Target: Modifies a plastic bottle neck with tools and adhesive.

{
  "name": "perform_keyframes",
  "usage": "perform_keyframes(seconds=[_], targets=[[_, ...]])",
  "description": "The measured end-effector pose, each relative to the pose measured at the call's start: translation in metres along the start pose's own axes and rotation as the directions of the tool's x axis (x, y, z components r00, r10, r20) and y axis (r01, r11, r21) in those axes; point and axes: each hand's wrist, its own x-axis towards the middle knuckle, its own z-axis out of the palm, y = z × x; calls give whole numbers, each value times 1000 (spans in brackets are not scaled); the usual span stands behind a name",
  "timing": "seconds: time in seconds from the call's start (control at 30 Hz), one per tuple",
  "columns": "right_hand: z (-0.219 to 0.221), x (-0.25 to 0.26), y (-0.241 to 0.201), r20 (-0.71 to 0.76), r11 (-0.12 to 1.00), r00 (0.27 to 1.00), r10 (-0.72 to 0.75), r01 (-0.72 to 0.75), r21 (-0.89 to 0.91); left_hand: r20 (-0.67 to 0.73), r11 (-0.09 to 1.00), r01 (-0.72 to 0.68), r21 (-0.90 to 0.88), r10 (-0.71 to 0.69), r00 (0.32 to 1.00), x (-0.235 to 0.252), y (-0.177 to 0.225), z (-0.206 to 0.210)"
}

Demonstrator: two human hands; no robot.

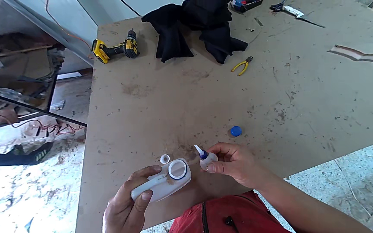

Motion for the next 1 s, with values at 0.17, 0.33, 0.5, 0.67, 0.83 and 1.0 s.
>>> perform_keyframes(seconds=[0.17, 0.33, 0.5, 0.67, 0.83, 1.0], targets=[[3, -2, 0, -51, 994, 995, -90, 92, 51, 11, 1000, -23, 7, 23, 1000, 5, 1, 4], [6, -1, -3, -44, 987, 989, -140, 143, 69, 17, 999, -28, 19, 28, 999, 8, 1, 6], [6, -1, -3, -40, 986, 986, -162, 164, 39, 17, 999, -25, 23, 24, 1000, 8, 2, 7], [6, 0, -3, -40, 986, 986, -165, 165, 12, 14, 999, -25, 22, 25, 1000, 8, 1, 7], [8, 0, -2, -41, 986, 985, -166, 167, 5, 22, 999, -25, 31, 24, 999, 8, 1, 6], [9, 1, -2, -47, 984, 984, -173, 172, -36, 17, 999, -26, 30, 26, 1000, 8, 1, 7]])
